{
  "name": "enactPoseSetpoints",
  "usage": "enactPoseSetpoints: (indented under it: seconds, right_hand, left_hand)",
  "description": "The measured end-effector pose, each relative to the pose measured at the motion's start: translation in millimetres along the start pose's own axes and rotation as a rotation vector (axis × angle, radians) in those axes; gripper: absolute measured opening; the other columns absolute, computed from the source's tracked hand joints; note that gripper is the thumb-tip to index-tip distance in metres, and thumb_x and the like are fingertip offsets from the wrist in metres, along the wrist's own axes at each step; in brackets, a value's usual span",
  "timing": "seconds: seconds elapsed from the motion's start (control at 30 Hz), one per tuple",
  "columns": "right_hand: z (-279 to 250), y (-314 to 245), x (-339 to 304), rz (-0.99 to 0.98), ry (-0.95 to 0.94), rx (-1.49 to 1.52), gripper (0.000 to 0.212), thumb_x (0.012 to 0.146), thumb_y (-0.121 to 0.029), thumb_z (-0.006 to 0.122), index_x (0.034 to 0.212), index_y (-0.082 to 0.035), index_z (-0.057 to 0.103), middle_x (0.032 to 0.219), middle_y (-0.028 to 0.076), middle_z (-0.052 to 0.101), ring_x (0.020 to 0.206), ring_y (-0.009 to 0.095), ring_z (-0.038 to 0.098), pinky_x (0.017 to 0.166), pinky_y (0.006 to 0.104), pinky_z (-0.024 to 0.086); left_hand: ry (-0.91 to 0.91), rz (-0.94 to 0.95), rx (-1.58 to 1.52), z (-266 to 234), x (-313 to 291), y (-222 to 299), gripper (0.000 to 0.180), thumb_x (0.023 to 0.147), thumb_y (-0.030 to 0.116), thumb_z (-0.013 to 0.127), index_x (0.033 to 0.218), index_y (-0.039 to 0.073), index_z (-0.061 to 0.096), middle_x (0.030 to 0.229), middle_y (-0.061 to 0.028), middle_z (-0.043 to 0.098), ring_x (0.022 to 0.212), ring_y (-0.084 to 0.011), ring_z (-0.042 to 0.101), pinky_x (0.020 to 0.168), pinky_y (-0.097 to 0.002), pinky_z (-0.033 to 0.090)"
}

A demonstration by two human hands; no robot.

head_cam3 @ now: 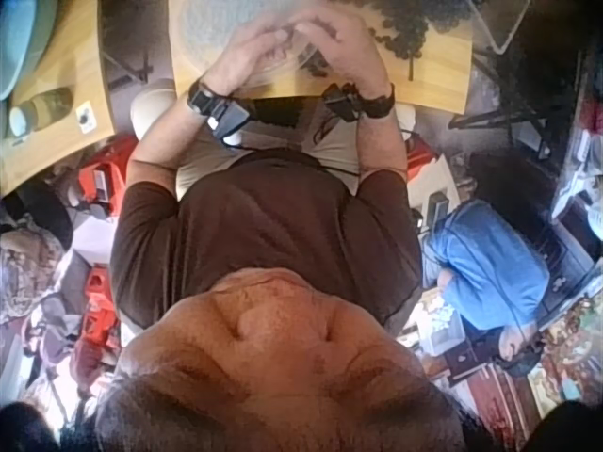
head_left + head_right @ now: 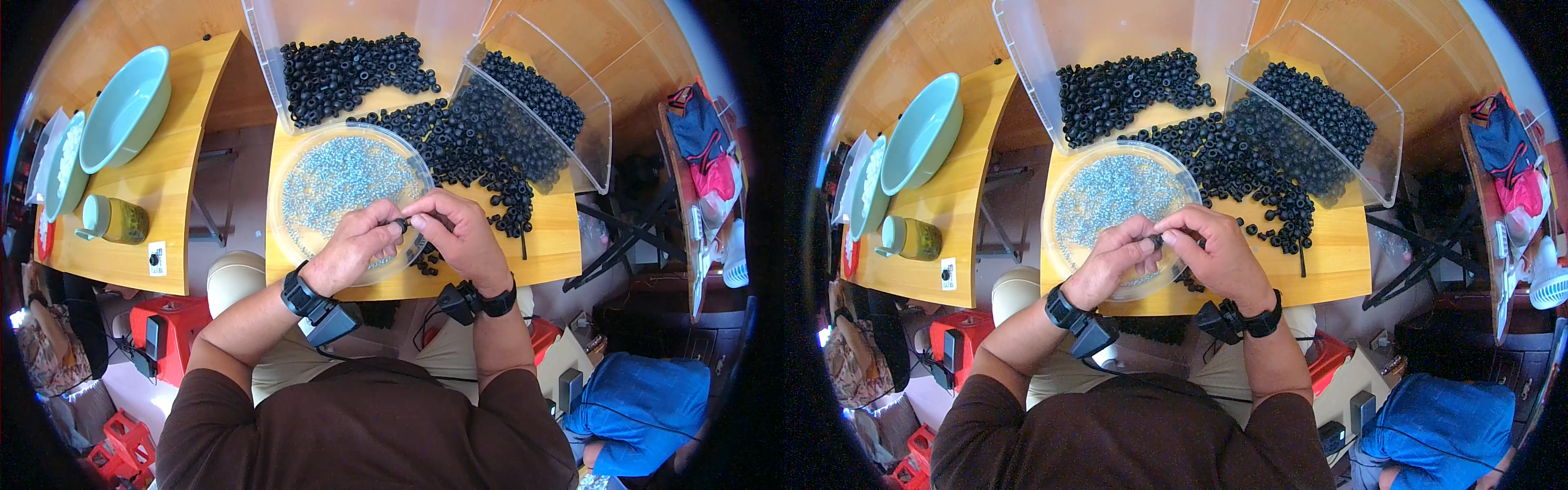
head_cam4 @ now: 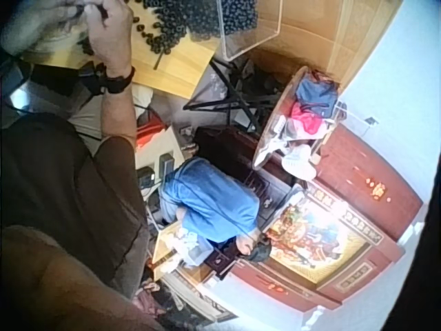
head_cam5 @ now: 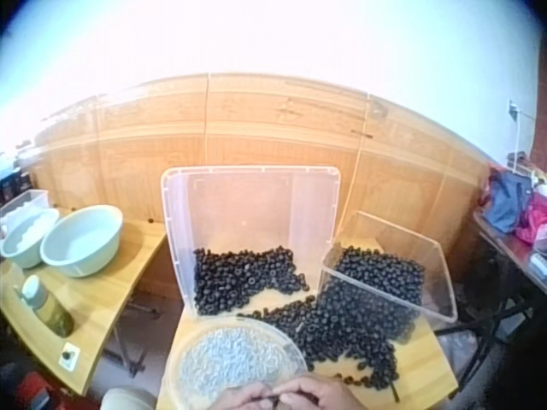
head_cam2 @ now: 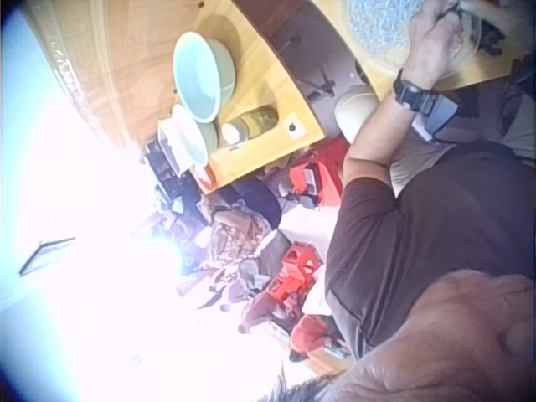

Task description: Assembling small black plastic rings and washers at a manual workstation.

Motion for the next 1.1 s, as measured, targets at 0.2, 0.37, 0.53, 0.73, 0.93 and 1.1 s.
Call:
enactPoseSetpoints:
  seconds: [0.2,0.37,0.53,0.73,0.93,1.1]
  right_hand:
    - [-5.9,14.9,-4.1,0.085,0.064,0.208,0.010,0.087,-0.006,0.058,0.095,0.000,0.061,0.080,0.001,0.062,0.066,0.004,0.053,0.059,0.0203,0.044]
    - [-6.9,17.4,-5.9,0.154,0.022,0.185,0.009,0.089,-0.003,0.057,0.097,-0.001,0.059,0.088,-0.001,0.057,0.081,0.004,0.053,0.073,0.0202,0.044]
    - [-1.0,16.3,-5.5,0.143,-0.036,0.177,0.010,0.089,-0.002,0.057,0.098,0.000,0.060,0.088,0.000,0.058,0.080,0.005,0.054,0.072,0.0200,0.044]
    - [-2.9,9.4,-2.9,0.034,0.030,0.151,0.008,0.085,-0.007,0.061,0.090,-0.001,0.062,0.077,0.002,0.061,0.065,0.006,0.053,0.058,0.0219,0.043]
    - [-0.3,16.6,-2.2,0.116,0.015,0.222,0.008,0.086,-0.007,0.061,0.091,0.000,0.062,0.079,0.001,0.061,0.068,0.005,0.054,0.060,0.0209,0.044]
    - [2.4,27.3,-2.1,0.201,0.016,0.400,0.009,0.086,-0.007,0.063,0.093,-0.001,0.062,0.082,-0.001,0.062,0.071,0.004,0.055,0.064,0.0192,0.045]
  left_hand:
    - [-0.016,0.027,-0.135,1.6,0.3,2.4,0.021,0.093,0.022,0.049,0.100,0.002,0.054,0.084,-0.0042,0.059,0.073,-0.0113,0.055,0.065,-0.0243,0.043]
    - [-0.015,0.040,-0.153,1.1,0.1,4.7,0.022,0.093,0.022,0.050,0.101,0.002,0.054,0.084,-0.0051,0.059,0.073,-0.0118,0.056,0.065,-0.0246,0.044]
    - [-0.014,0.028,-0.087,0.9,0.9,3.3,0.020,0.093,0.020,0.049,0.099,0.002,0.054,0.082,-0.0049,0.059,0.072,-0.0115,0.056,0.063,-0.0247,0.044]
    - [-0.018,0.028,-0.054,2.5,0.6,5.4,0.019,0.093,0.019,0.048,0.097,0.002,0.055,0.081,-0.0040,0.059,0.071,-0.0108,0.056,0.064,-0.0245,0.044]
    - [-0.006,0.025,-0.072,0.5,0.1,5.0,0.019,0.092,0.019,0.048,0.096,0.001,0.054,0.080,-0.0038,0.058,0.070,-0.0108,0.055,0.063,-0.0244,0.044]
    - [-0.010,0.023,-0.108,-0.5,0.3,3.4,0.021,0.092,0.021,0.048,0.095,0.002,0.054,0.080,-0.0040,0.058,0.069,-0.0110,0.055,0.063,-0.0244,0.043]
Point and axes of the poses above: each hand's wrist, its own x-axis towards the middle knuckle, its own z-axis out of the palm, y = z × x, the point moved 10 cm from there along x, towards the middle knuckle
